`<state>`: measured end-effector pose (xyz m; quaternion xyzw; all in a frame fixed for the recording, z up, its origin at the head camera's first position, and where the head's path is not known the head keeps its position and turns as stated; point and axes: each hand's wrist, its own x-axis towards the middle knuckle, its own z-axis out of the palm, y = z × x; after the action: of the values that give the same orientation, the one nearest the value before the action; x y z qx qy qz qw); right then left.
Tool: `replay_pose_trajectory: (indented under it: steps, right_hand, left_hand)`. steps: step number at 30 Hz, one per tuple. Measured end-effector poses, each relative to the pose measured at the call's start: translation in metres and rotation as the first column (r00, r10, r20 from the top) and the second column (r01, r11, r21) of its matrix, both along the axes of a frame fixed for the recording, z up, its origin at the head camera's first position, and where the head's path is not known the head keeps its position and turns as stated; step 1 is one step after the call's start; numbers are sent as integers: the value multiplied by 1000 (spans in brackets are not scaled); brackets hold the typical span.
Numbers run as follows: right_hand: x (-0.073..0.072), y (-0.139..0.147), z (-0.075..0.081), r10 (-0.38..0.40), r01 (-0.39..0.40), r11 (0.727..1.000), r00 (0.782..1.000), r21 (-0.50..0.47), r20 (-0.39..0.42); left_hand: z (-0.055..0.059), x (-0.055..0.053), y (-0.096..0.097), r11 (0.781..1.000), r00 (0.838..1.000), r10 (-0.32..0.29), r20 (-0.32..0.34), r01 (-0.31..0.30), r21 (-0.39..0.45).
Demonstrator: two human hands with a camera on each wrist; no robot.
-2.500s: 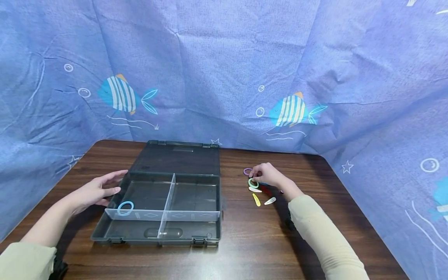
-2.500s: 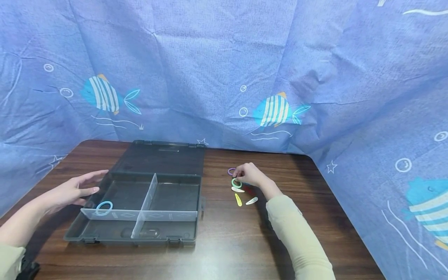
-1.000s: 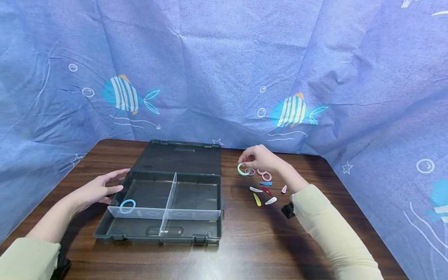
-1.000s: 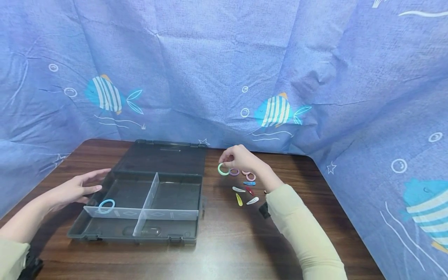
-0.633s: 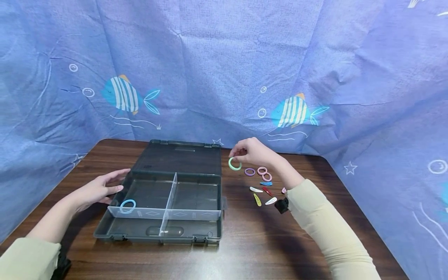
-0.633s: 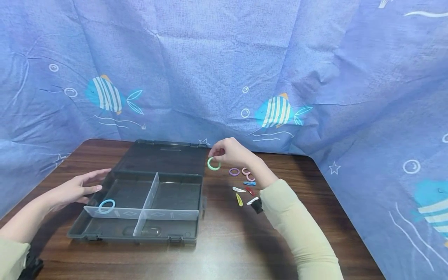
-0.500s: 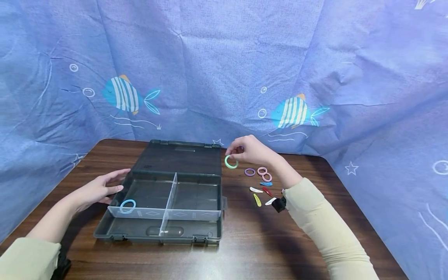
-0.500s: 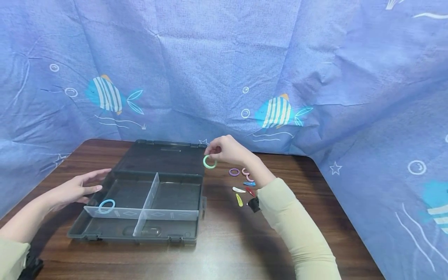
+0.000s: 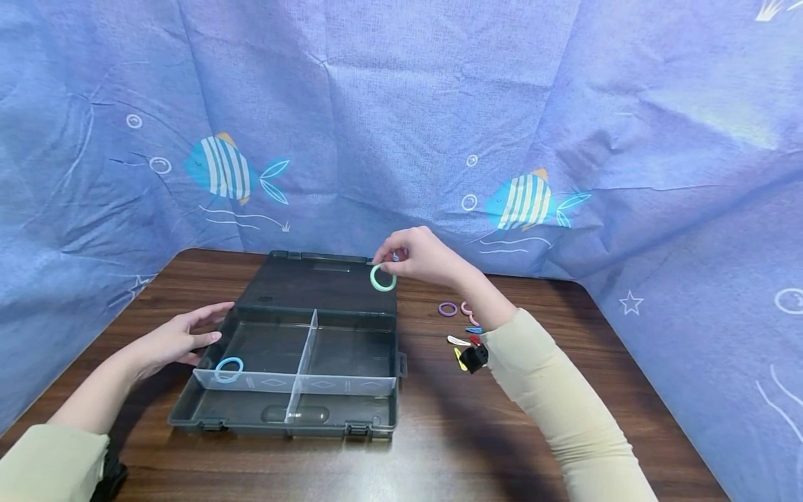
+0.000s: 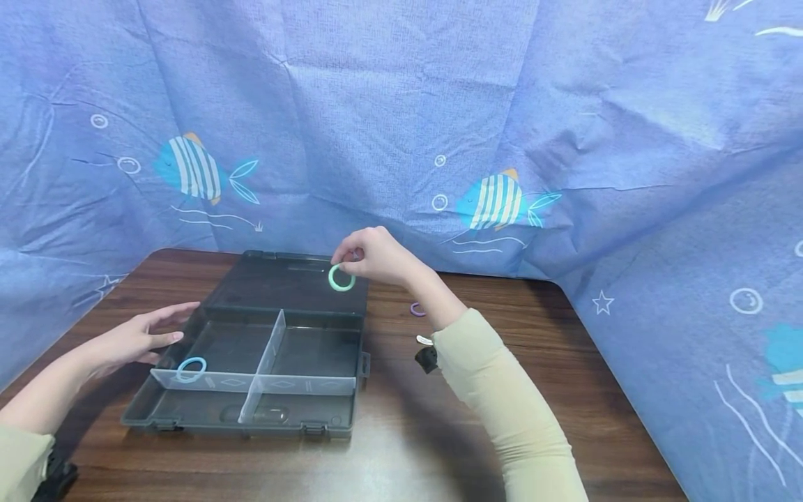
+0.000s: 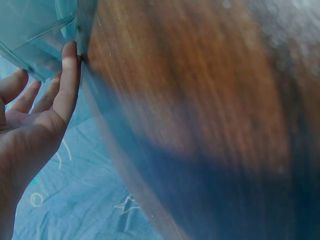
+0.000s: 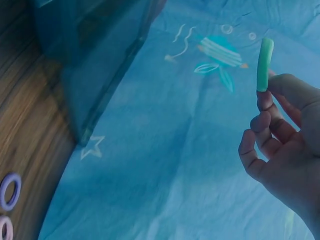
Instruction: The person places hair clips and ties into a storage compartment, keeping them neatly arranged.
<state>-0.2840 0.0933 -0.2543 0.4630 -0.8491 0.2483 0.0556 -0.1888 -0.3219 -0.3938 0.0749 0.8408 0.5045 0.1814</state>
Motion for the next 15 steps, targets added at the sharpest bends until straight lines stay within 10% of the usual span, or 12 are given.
replay_pose_trajectory:
  steps: [15]
  right_hand:
    - [14, -58, 10, 96, -95, 995, 994, -16, 44]
  left_hand:
    - [2, -3, -1, 1000, 1000, -4, 9, 4, -9]
